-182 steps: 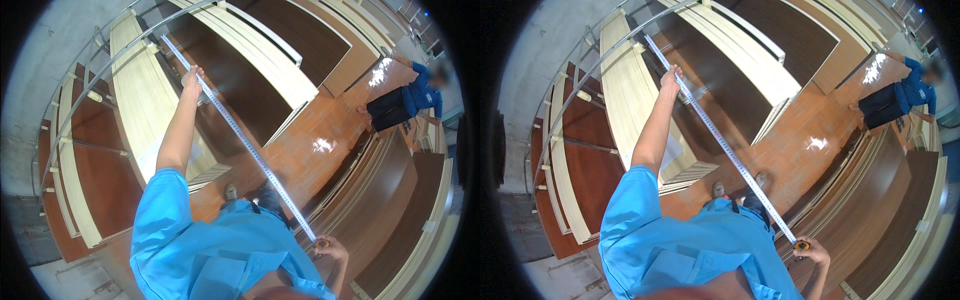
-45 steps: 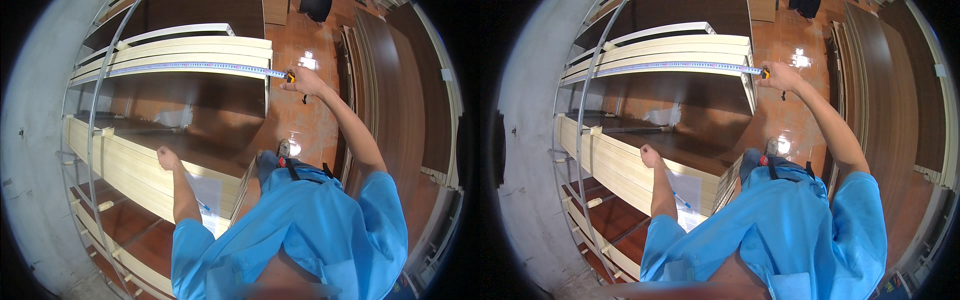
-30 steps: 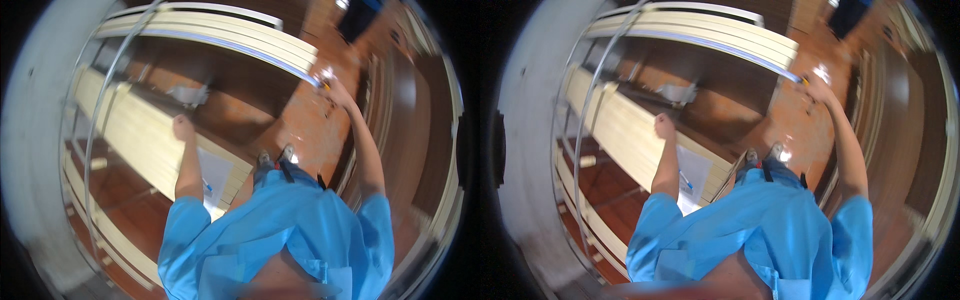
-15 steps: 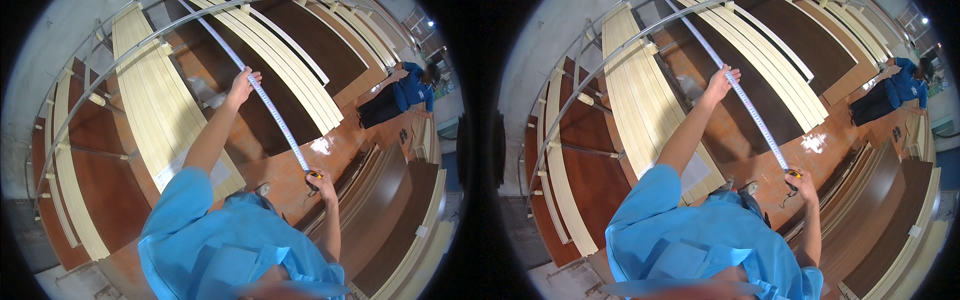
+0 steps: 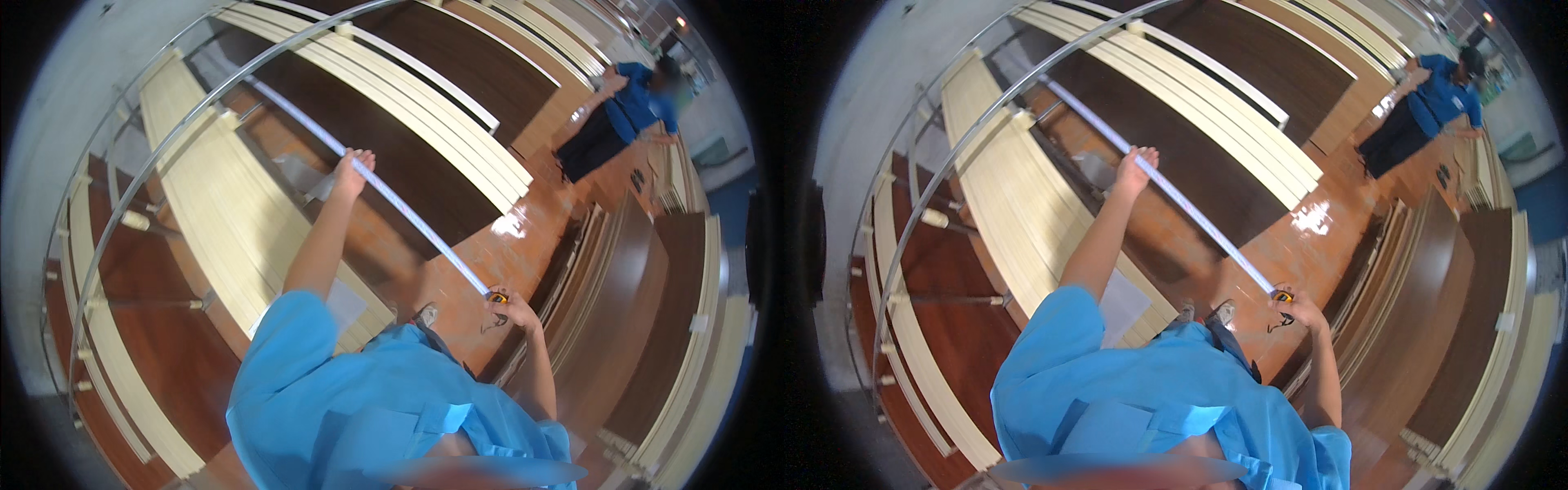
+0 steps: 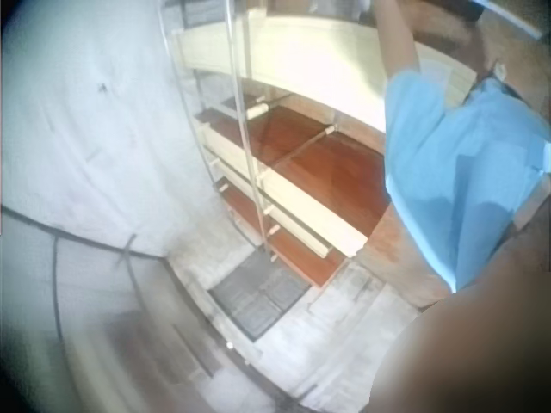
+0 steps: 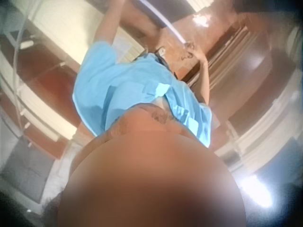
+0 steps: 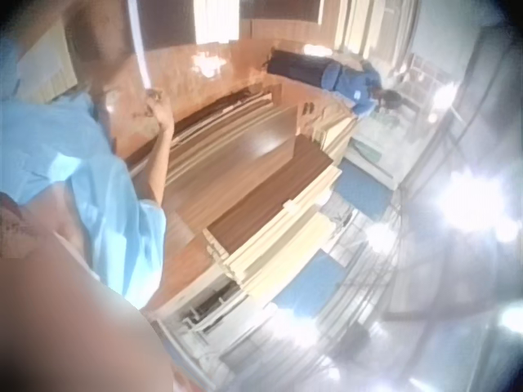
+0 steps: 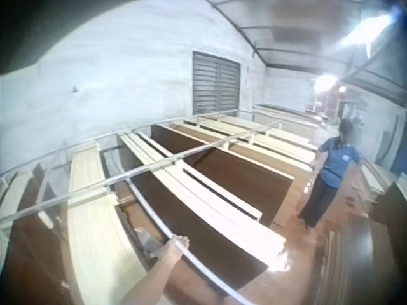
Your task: The person measures a large wood panel with a tape measure and marks it with a pen. They then move a metal frame and lift the panel to place it on a stack. The person repeats the measuring process on another panel.
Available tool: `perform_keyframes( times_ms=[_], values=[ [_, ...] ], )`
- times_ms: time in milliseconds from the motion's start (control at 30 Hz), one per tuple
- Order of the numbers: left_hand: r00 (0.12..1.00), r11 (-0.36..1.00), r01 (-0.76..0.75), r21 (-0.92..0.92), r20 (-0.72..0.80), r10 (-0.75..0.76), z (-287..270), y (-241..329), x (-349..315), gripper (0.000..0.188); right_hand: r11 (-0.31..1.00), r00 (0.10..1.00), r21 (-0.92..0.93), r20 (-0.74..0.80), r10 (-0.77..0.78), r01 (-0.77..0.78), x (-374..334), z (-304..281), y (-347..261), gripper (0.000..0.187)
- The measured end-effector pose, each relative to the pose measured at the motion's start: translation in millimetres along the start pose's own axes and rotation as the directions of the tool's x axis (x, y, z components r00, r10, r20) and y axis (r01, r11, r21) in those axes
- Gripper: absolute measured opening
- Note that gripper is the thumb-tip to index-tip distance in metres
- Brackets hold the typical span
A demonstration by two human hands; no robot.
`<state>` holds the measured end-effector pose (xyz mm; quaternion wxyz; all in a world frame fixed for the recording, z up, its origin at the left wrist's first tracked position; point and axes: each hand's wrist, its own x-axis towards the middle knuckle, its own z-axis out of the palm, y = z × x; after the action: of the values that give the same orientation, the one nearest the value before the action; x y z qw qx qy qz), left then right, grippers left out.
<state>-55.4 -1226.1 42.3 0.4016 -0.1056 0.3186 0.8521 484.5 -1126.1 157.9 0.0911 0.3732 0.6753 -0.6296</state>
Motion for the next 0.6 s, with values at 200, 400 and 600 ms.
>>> perform_keyframes(
  times_ms=[200,400,600],
  values=[
    [0.985,0.988,-0.018,-0.155,-0.173,-0.01,-70,-14,43,0.027,0.954,0.98,-0.223,-0.057,0.192,-0.2,-80,-28,-16,0.05],
    [0.941,0.966,0.073,-0.248,-0.304,-0.149,-86,-102,9,0.028,0.749,0.948,-0.589,-0.27,0.171,-0.303,-138,-58,-94,0.052],
    [0.831,0.86,0.2,-0.469,-0.384,-0.403,-65,-161,-41,0.038,0.573,0.93,-0.736,-0.328,0.164,-0.361,-168,-83,-177,0.049]
  ],
)
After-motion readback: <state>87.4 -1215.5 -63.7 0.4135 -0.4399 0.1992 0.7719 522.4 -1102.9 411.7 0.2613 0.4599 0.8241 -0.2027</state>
